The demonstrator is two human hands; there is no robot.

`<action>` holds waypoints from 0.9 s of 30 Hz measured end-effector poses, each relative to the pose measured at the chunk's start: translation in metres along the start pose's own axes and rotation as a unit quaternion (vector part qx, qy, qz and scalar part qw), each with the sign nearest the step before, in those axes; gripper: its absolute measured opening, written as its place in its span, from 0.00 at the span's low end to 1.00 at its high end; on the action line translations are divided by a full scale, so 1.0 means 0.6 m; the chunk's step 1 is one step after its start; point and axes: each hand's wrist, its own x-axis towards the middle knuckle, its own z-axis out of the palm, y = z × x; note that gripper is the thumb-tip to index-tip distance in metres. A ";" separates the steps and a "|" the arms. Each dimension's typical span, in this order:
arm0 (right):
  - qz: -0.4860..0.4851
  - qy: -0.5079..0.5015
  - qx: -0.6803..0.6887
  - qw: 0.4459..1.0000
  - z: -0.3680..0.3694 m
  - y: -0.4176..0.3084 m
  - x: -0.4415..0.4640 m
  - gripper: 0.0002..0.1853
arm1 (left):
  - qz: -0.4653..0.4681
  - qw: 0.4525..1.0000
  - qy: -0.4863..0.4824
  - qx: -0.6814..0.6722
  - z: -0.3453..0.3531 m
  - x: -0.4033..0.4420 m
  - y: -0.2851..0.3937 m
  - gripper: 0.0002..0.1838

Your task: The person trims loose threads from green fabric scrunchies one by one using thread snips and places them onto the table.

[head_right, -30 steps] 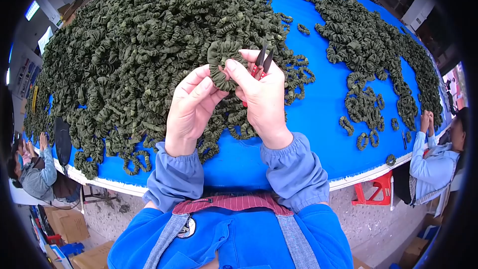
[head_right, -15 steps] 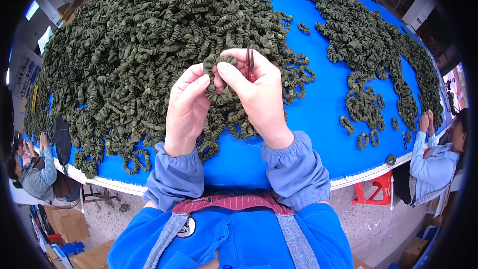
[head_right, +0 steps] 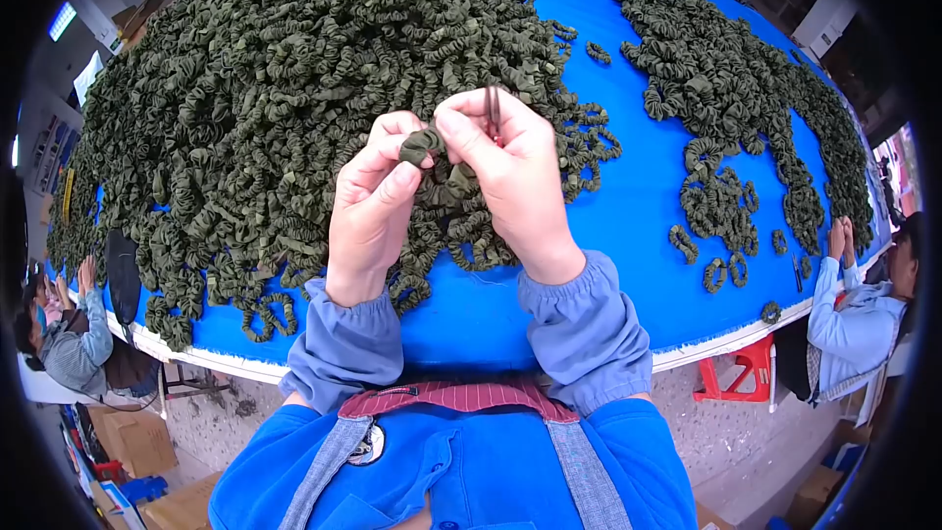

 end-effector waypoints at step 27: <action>-0.369 -0.039 -0.398 0.839 -0.022 0.014 -0.010 0.15 | -0.083 0.992 0.086 -0.044 0.028 -0.005 0.032 0.09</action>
